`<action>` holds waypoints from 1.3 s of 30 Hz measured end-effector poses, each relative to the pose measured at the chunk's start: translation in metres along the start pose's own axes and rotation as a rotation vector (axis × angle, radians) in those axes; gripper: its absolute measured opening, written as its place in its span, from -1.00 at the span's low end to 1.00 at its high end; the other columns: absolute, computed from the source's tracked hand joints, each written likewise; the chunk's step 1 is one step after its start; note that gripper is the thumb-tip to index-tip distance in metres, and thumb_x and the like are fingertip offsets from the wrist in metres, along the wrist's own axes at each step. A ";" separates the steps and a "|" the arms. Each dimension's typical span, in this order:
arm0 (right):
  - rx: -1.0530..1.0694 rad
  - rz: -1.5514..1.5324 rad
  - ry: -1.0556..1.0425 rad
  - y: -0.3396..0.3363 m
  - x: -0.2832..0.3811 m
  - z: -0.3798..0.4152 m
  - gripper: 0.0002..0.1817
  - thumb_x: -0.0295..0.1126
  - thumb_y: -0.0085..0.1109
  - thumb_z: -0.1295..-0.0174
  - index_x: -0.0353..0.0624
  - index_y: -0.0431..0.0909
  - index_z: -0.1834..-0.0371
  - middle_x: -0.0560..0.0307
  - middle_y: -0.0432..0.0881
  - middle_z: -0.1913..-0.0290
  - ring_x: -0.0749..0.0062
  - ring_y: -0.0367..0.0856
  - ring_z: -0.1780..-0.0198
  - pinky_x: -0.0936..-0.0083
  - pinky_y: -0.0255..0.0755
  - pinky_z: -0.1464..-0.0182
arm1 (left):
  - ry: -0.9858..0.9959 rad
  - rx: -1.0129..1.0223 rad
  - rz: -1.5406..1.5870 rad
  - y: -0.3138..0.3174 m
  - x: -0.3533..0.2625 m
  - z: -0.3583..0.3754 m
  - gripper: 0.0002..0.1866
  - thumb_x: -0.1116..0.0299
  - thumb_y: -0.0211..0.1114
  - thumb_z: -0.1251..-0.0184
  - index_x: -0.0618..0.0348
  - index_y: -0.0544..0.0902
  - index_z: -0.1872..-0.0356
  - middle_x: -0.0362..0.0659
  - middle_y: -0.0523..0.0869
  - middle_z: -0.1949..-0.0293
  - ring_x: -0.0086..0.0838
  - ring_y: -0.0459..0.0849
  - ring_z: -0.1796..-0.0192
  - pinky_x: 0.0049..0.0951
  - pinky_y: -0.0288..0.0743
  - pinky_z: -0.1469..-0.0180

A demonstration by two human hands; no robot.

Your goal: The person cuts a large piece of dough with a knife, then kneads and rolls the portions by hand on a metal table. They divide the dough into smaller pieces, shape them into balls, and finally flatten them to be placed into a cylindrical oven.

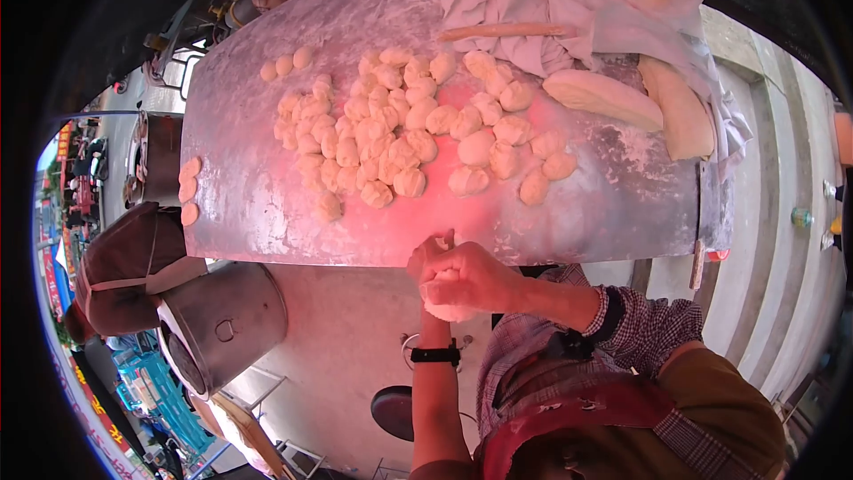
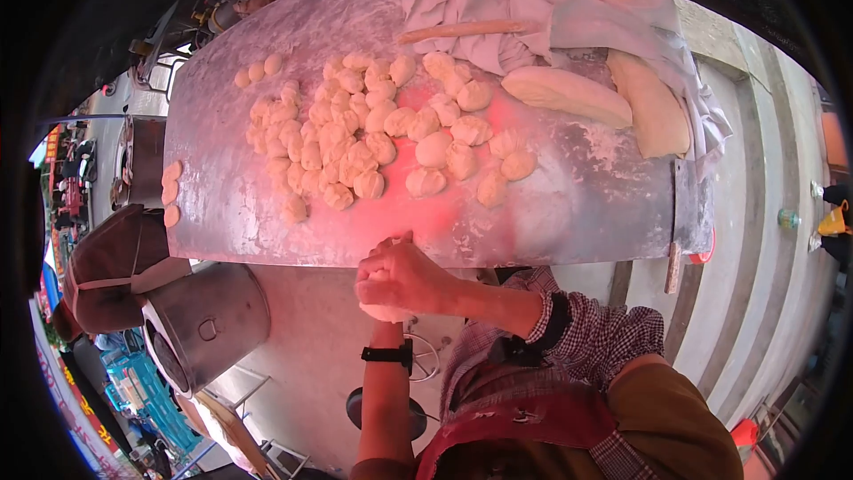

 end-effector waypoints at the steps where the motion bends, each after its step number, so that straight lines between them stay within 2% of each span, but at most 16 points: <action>1: -0.043 0.210 -0.248 0.008 0.040 -0.001 -0.83 -0.33 0.24 -0.21 -0.18 0.61 0.23 0.18 0.64 0.30 0.39 0.61 0.23 0.46 0.49 0.10 | 0.003 -0.030 0.072 -0.005 0.005 0.000 -0.72 0.03 0.25 -0.33 0.00 0.70 0.29 0.01 0.76 0.37 -0.11 0.76 0.33 -0.16 0.56 0.37; 3: -0.136 0.299 -0.370 0.004 0.045 -0.016 -0.78 -0.33 0.26 -0.19 -0.17 0.60 0.15 0.13 0.66 0.16 0.29 0.62 0.12 0.42 0.48 0.02 | 0.014 -0.096 0.226 -0.012 0.010 -0.005 -0.72 0.06 0.30 -0.30 0.06 0.68 0.30 0.00 0.75 0.40 -0.17 0.75 0.37 -0.21 0.54 0.39; 5: -0.314 0.802 -0.666 -0.022 -0.011 -0.040 -0.66 -0.31 0.30 -0.14 -0.14 0.57 0.03 0.06 0.57 -0.08 0.11 0.54 -0.08 0.35 0.45 -0.08 | 0.037 -0.145 0.360 -0.012 0.002 -0.015 -0.72 0.09 0.33 -0.27 0.10 0.67 0.30 0.00 0.74 0.43 -0.21 0.74 0.39 -0.25 0.53 0.40; 6: -0.379 1.192 -0.559 -0.039 -0.050 -0.046 -0.55 -0.29 0.31 -0.11 -0.11 0.53 -0.10 0.02 0.48 -0.22 0.06 0.44 -0.24 0.30 0.40 -0.18 | 0.049 -0.155 0.408 -0.011 -0.003 -0.016 -0.72 0.10 0.34 -0.26 0.11 0.67 0.30 0.00 0.74 0.44 -0.22 0.74 0.40 -0.27 0.52 0.40; 8: -0.524 1.240 -0.375 -0.071 -0.073 -0.036 -0.53 -0.33 0.29 -0.11 -0.13 0.52 -0.13 0.01 0.48 -0.23 0.02 0.40 -0.29 0.26 0.38 -0.23 | -0.359 0.132 0.843 0.001 0.003 -0.020 -0.71 0.23 0.45 -0.14 0.23 0.62 0.30 -0.09 0.67 0.48 -0.44 0.63 0.47 -0.37 0.47 0.43; 9: -0.536 1.252 -0.374 -0.081 -0.069 -0.026 -0.53 -0.33 0.29 -0.11 -0.13 0.52 -0.13 0.01 0.48 -0.23 0.02 0.40 -0.29 0.26 0.38 -0.23 | -0.362 0.155 0.899 0.001 -0.002 -0.021 -0.73 0.33 0.43 -0.13 0.27 0.59 0.25 -0.22 0.60 0.50 -0.59 0.51 0.52 -0.54 0.37 0.49; 12: -0.429 0.697 -0.170 -0.093 -0.075 0.007 -0.57 -0.38 0.21 -0.25 -0.17 0.49 -0.19 -0.03 0.50 -0.22 0.15 0.45 -0.29 0.25 0.40 -0.23 | -0.416 0.174 0.962 0.025 -0.002 -0.023 -0.65 0.32 0.47 -0.12 0.34 0.61 0.16 -0.15 0.66 0.33 -0.54 0.59 0.35 -0.47 0.50 0.32; 14: -0.432 0.009 0.112 -0.100 -0.107 0.023 -0.66 -0.38 0.10 -0.38 -0.25 0.47 -0.18 0.01 0.56 -0.09 0.32 0.57 -0.14 0.35 0.46 -0.16 | -0.260 0.232 0.988 0.007 -0.072 -0.012 -0.63 0.34 0.44 -0.16 0.36 0.59 0.08 -0.12 0.66 0.27 -0.52 0.62 0.29 -0.47 0.52 0.26; 19: -0.769 -0.455 0.262 -0.176 -0.106 0.080 -0.71 -0.35 0.05 -0.43 -0.31 0.56 -0.06 0.13 0.65 0.07 0.42 0.67 0.07 0.48 0.53 0.04 | 0.091 0.259 1.083 -0.007 -0.189 0.007 -0.61 0.42 0.32 -0.26 0.37 0.56 -0.08 -0.07 0.72 0.17 -0.38 0.69 0.18 -0.45 0.56 0.08; 21: -0.981 -0.030 0.146 -0.238 -0.090 0.111 -0.76 -0.39 0.05 -0.41 -0.28 0.59 0.00 0.09 0.65 0.05 0.42 0.68 0.10 0.47 0.55 0.08 | 0.213 0.064 0.810 -0.004 -0.189 -0.003 -0.63 0.42 0.30 -0.29 0.32 0.58 -0.09 -0.04 0.73 0.09 -0.35 0.71 0.13 -0.43 0.57 0.04; 23: -1.156 0.689 -0.180 -0.282 -0.043 0.138 -0.78 -0.47 0.12 -0.30 -0.23 0.63 0.04 -0.06 0.64 0.00 0.16 0.66 0.08 0.36 0.54 0.01 | 0.081 0.073 0.770 0.004 -0.183 -0.011 -0.67 0.44 0.29 -0.29 0.32 0.60 -0.06 -0.04 0.73 0.08 -0.35 0.71 0.12 -0.41 0.58 0.04; 24: -1.132 0.924 -0.158 -0.303 -0.047 0.147 -0.75 -0.48 0.13 -0.26 -0.21 0.62 0.01 -0.11 0.59 -0.08 -0.01 0.56 -0.09 0.29 0.47 -0.13 | -0.033 0.107 0.741 0.009 -0.175 -0.012 -0.70 0.45 0.27 -0.29 0.31 0.61 -0.03 -0.03 0.73 0.06 -0.35 0.71 0.11 -0.39 0.58 0.04; 27: -0.785 1.418 -0.090 -0.332 -0.084 0.152 -0.50 -0.50 0.18 -0.17 -0.18 0.45 -0.24 -0.08 0.40 -0.31 -0.11 0.36 -0.30 0.17 0.35 -0.31 | 0.124 -0.059 0.640 0.023 -0.186 -0.013 -0.77 0.49 0.27 -0.24 0.22 0.67 0.07 -0.06 0.73 0.21 -0.35 0.70 0.21 -0.38 0.57 0.12; 33: -0.532 1.495 -0.073 -0.376 -0.096 0.162 -0.53 -0.53 0.18 -0.14 -0.10 0.51 -0.18 0.02 0.51 -0.15 -0.02 0.46 -0.18 0.20 0.45 -0.18 | 0.297 -0.144 0.592 0.014 -0.256 -0.041 -0.76 0.56 0.30 -0.13 0.19 0.65 0.14 -0.04 0.70 0.22 -0.14 0.66 0.14 -0.26 0.54 0.08; 36: -0.768 1.250 0.040 -0.401 -0.080 0.164 -0.62 -0.54 0.21 -0.09 -0.09 0.57 -0.04 0.05 0.55 -0.04 0.09 0.53 -0.05 0.23 0.49 -0.07 | 0.413 -0.151 0.545 0.011 -0.292 -0.070 -0.73 0.57 0.29 -0.10 0.19 0.64 0.13 -0.07 0.69 0.19 -0.14 0.64 0.08 -0.27 0.53 0.06; 39: -0.589 1.280 -0.224 -0.380 -0.053 0.158 -0.69 -0.56 0.23 -0.05 -0.15 0.57 0.09 0.05 0.54 0.05 0.14 0.55 0.02 0.29 0.50 0.04 | 0.547 -0.103 0.421 0.026 -0.335 -0.099 -0.63 0.55 0.32 -0.07 0.17 0.60 0.02 -0.05 0.64 0.03 -0.12 0.57 -0.06 -0.23 0.48 -0.03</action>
Point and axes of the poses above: each hand's wrist, its own z-axis away from the middle knuckle, its own y-axis out of the palm, x = y × z, the point moved 5 cm from there along -z, towards the middle knuckle
